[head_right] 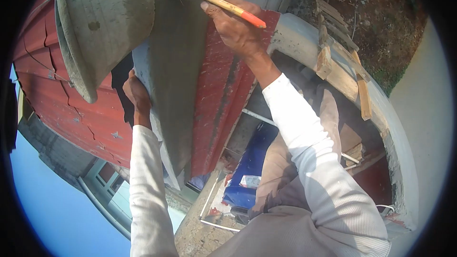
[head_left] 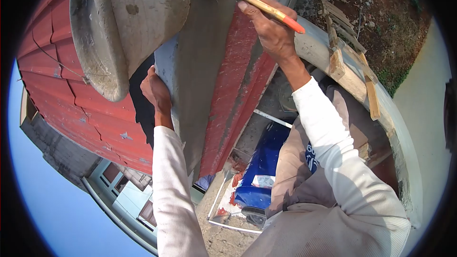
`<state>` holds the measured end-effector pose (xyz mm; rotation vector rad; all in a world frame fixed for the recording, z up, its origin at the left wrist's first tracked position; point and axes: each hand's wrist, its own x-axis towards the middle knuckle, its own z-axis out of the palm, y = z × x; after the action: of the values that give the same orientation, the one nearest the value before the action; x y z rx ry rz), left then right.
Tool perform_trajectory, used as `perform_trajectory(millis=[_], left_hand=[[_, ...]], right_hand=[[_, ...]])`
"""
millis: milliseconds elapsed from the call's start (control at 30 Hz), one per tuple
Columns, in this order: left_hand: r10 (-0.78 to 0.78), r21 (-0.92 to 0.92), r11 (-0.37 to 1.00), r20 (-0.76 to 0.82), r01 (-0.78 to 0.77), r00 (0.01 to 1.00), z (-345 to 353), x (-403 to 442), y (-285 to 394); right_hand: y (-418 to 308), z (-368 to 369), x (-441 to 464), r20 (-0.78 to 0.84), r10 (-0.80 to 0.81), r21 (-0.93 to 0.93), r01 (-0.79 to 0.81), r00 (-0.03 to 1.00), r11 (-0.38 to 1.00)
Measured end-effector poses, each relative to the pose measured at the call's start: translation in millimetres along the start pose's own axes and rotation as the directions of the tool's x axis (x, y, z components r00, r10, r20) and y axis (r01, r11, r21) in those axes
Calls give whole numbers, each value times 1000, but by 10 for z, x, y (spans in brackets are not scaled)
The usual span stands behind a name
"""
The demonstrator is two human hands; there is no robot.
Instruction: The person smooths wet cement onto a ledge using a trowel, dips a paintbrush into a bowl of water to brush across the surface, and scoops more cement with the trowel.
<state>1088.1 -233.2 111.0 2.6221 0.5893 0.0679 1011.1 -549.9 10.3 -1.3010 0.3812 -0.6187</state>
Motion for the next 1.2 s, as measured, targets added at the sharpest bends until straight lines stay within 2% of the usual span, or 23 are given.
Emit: perform_trajectory(millis=[33, 67, 100, 167, 233, 333, 400, 433, 533, 567, 667, 700, 767, 833, 867, 900, 967, 1000, 1067, 1100, 1133, 1200], left_hand=[[0, 10, 1000, -2, 0, 1000, 2, -5, 25], [0, 21, 1000, -3, 0, 1000, 3, -9, 49], [-3, 49, 999, -4, 4, 1000, -9, -1, 38], [-6, 77, 997, 2, 5, 1000, -18, 4, 3], [7, 67, 998, 10, -8, 1000, -29, 10, -2], [19, 80, 997, 2, -19, 1000, -30, -8, 39], [8, 99, 995, 12, -9, 1000, -43, 11, 58], [7, 108, 994, 4, -8, 1000, -38, -13, 98], [-11, 149, 989, 11, 9, 1000, -42, 27, 59], [-23, 167, 986, 15, 21, 1000, -50, 43, 21], [-82, 127, 988, -14, 83, 997, -29, 21, 66], [-155, 140, 979, 45, 147, 987, -75, -42, 221], [1, 180, 984, -31, 4, 1000, -13, 91, -111], [66, 195, 980, -65, -52, 996, 14, 179, -189], [45, 195, 980, -57, -34, 997, 3, 165, -172], [25, 192, 981, -50, -15, 998, 6, 145, -140], [18, 195, 981, -36, -11, 999, -16, 84, -65], [12, 191, 982, -35, -5, 999, -36, 53, -11], [-98, 218, 973, 67, 81, 993, -157, -55, 238], [-151, 225, 966, 113, 123, 982, -210, -110, 322], [-93, 122, 989, 93, 82, 991, -226, -149, 300], [28, -83, 996, 17, -26, 999, -253, -196, 215]], right_hand=[[-133, 93, -198, 12, 104, 94, -105, 994, 990], [-134, 198, -446, 47, 25, 57, -27, 999, 998], [-176, 260, -768, 116, 5, 77, -14, 993, 997], [-317, 330, -1392, 371, 172, 169, -249, 912, 954], [-396, 335, -1636, 564, 120, 147, -243, 817, 959], [-262, 315, -1264, 520, 135, 140, -241, 844, 960], [-132, 93, -523, 535, 5, 101, -70, 845, 992], [-83, 16, -238, 453, 27, 101, -81, 891, 992], [-189, -248, 619, 329, 216, 38, -242, 919, 970], [-178, -311, 762, 251, 124, 13, -131, 960, 991], [253, -283, 782, 15, 97, 337, -97, 995, 937], [196, -261, 573, 14, 176, 420, -166, 984, 892], [-81, -149, -20, 111, 348, 202, -363, 931, 910], [-169, 84, -806, 221, 420, 176, -460, 880, 871], [-200, 64, -1153, 327, 452, 43, -491, 830, 870], [-254, -20, -1427, 463, 518, -191, -489, 719, 851], [-376, -114, -1971, 419, 452, -15, -492, 787, 871], [-553, -232, -1994, 436, 542, -90, -565, 718, 820], [-961, -520, -1901, 443, 702, -250, -675, 557, 694], [-999, -614, -1920, 435, 554, -197, -525, 710, 828], [-1426, -663, -1591, 428, 661, -240, -627, 617, 741], [-1723, -718, -1322, 455, 500, -121, -505, 737, 854]])
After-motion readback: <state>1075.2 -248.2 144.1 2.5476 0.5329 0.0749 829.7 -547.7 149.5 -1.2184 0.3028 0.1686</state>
